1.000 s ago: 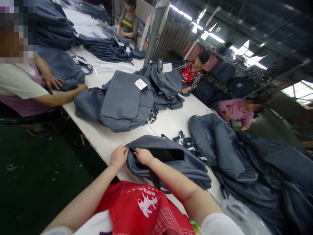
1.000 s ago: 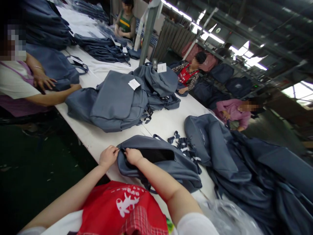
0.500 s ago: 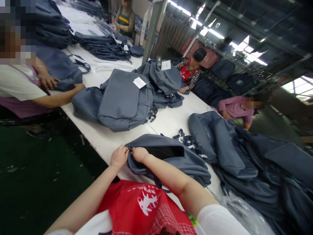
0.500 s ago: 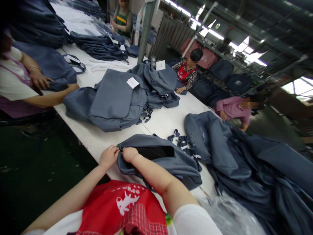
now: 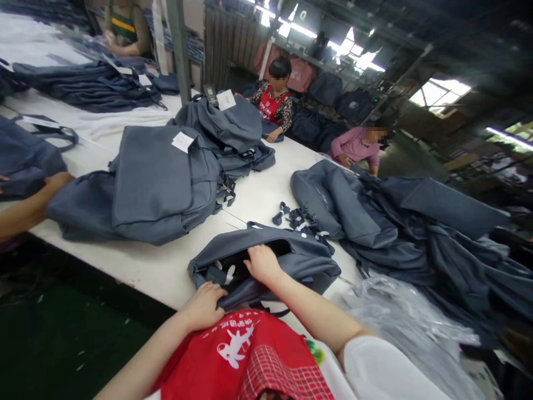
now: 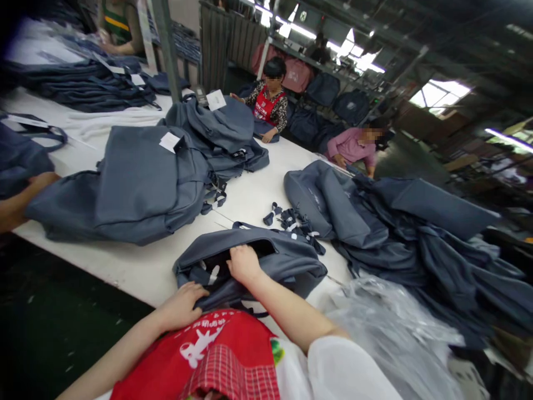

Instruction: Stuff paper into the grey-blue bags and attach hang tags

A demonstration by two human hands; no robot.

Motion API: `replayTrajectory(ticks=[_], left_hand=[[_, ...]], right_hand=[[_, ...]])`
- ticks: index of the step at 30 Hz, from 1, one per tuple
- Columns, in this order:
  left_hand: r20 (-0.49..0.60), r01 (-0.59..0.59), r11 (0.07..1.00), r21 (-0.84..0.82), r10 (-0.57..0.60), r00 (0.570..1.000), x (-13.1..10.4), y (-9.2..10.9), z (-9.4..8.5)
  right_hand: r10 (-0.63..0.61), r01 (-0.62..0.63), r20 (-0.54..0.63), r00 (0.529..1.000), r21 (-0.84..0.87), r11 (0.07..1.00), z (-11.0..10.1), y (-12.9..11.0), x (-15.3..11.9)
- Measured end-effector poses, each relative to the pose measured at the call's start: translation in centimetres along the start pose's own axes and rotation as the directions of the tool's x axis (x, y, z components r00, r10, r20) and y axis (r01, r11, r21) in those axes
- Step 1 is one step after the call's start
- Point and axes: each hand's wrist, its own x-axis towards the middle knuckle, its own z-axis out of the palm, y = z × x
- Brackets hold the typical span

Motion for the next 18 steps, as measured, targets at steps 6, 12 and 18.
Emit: replayTrajectory(ticks=[6,12,18], left_hand=[[0.247,-0.003,0.988,0.152,-0.035,0.968,2.0,0.5,-0.9],[0.337,-0.066,0.937,0.343,-0.057,0.940,3.4,1.1,-2.5],[0.120,-0.132,0.912,0.388,0.092,0.988,2.2,1.7,-6.8]], right_hand=[[-0.091,0.042,0.427,0.900,0.123,0.991,-0.3,3.1,-4.4],[-0.201,0.136,0.332,0.921,0.210,0.968,0.5,2.5,-7.7],[-0.265,0.236,0.186,0.946,0.162,0.958,0.1,4.3,-6.5]])
